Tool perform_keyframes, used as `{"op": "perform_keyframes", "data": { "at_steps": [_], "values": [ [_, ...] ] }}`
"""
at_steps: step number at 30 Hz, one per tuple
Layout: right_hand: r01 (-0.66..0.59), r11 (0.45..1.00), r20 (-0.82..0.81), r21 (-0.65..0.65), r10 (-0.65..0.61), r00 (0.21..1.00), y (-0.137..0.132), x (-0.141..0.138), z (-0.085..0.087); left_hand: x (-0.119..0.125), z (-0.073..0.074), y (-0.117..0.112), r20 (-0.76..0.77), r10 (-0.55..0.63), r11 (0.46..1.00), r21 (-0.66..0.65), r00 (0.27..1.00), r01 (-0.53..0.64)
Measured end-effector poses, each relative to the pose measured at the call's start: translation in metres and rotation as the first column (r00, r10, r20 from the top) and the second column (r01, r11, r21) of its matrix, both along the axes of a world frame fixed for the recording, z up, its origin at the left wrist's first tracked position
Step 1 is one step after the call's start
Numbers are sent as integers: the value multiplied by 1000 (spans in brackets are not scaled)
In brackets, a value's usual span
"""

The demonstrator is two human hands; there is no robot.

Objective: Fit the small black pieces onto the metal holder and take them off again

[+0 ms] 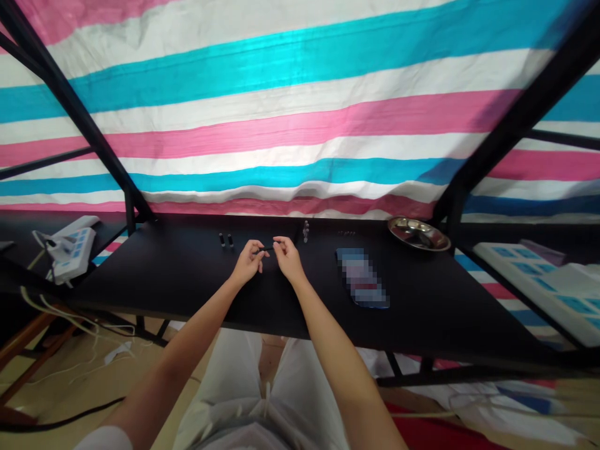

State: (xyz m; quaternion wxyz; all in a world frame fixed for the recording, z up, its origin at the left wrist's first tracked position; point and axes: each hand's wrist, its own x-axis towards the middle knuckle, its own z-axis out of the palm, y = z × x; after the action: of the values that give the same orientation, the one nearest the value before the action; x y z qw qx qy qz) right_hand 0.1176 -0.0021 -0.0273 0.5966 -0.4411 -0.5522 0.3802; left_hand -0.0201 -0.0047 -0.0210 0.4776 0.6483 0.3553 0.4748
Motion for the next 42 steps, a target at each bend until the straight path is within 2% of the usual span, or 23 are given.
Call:
{"op": "perform_keyframes", "data": {
  "at_steps": [4, 7, 13, 20, 26, 30, 33, 36, 39, 42],
  "values": [
    [-38, 998, -142, -54, 30, 989, -3, 0, 6, -3, 0, -3, -77, 29, 999, 27, 997, -27],
    [-59, 996, -209, -66, 44, 977, -6, -1, 12, -5, 0, -4, -163, 92, 990, 118, 982, -73],
    [-54, 998, -257, -44, 41, 965, -8, -3, 17, -5, 4, -6, -290, 286, 932, 305, 913, -195],
    [-38, 998, -213, -49, 27, 977, -9, -2, 15, -4, 14, -13, -413, 364, 917, 314, 835, -245],
    [32, 999, -184, -32, -37, 982, -7, 4, 16, -12, 17, -9, -310, 387, 921, 175, 868, -348],
    [90, 996, -123, -13, -91, 988, -5, 8, 14, -14, 11, -4, -244, 356, 934, 120, 902, -336],
    [38, 999, -58, -7, -38, 998, -4, 7, 11, -11, 6, -1, -218, 263, 965, 78, 940, -252],
    [-33, 999, 58, -25, 34, 998, -5, 6, 9, -8, 4, 0, -123, 165, 986, -8, 979, -168],
    [-77, 997, 142, -28, 81, 987, -6, 4, 8, -9, 6, 1, -10, 144, 987, -64, 990, -144],
    [-114, 993, 177, -9, 113, 978, -7, 3, 7, -10, 10, 1, 24, 158, 985, -70, 987, -156]
  ]
}}
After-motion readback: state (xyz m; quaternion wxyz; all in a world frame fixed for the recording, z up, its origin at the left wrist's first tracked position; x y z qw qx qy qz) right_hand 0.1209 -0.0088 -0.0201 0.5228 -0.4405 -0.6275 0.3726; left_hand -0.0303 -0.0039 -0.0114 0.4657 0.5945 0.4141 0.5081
